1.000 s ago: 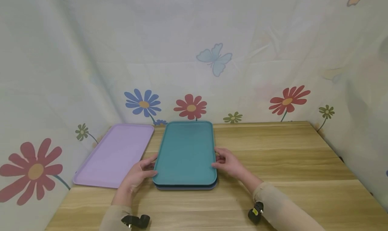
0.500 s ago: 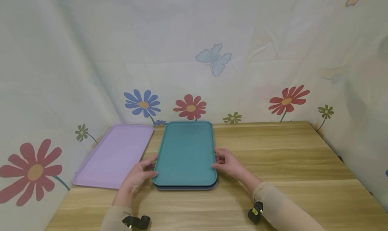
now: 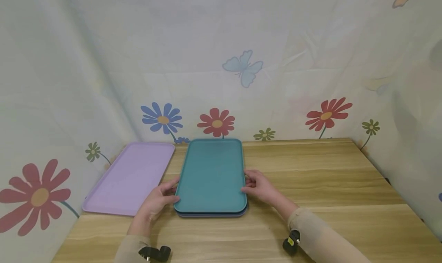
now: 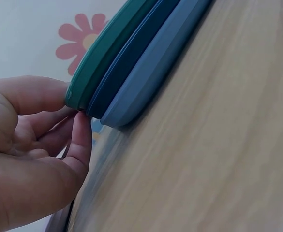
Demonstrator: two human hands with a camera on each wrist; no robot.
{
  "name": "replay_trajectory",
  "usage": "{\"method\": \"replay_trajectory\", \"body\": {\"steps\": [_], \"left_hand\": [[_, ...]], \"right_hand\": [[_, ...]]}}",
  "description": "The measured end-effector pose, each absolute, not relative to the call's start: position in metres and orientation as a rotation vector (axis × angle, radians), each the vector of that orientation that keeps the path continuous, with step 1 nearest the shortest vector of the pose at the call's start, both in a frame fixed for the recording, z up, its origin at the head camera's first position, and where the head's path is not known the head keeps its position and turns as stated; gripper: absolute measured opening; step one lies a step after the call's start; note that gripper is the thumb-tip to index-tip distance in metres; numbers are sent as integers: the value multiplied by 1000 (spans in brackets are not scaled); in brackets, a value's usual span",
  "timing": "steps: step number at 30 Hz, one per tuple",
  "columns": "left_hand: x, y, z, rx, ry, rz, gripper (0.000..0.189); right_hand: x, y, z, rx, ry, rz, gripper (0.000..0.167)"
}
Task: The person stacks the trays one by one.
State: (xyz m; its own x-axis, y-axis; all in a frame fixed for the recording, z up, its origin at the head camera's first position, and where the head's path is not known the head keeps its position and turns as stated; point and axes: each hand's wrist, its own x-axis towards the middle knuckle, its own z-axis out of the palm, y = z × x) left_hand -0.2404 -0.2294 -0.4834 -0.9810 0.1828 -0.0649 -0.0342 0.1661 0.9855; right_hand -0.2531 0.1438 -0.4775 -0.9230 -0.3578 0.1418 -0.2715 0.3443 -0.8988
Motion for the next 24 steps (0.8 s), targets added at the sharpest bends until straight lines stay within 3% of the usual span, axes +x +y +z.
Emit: {"method": "replay_trajectory", "body": {"steps": [24], "left_hand": [[-237,-228,-480,181,2305,1855,72]], "right_hand": [[-251,144,-477,-576,2536,-1603,66]]}}
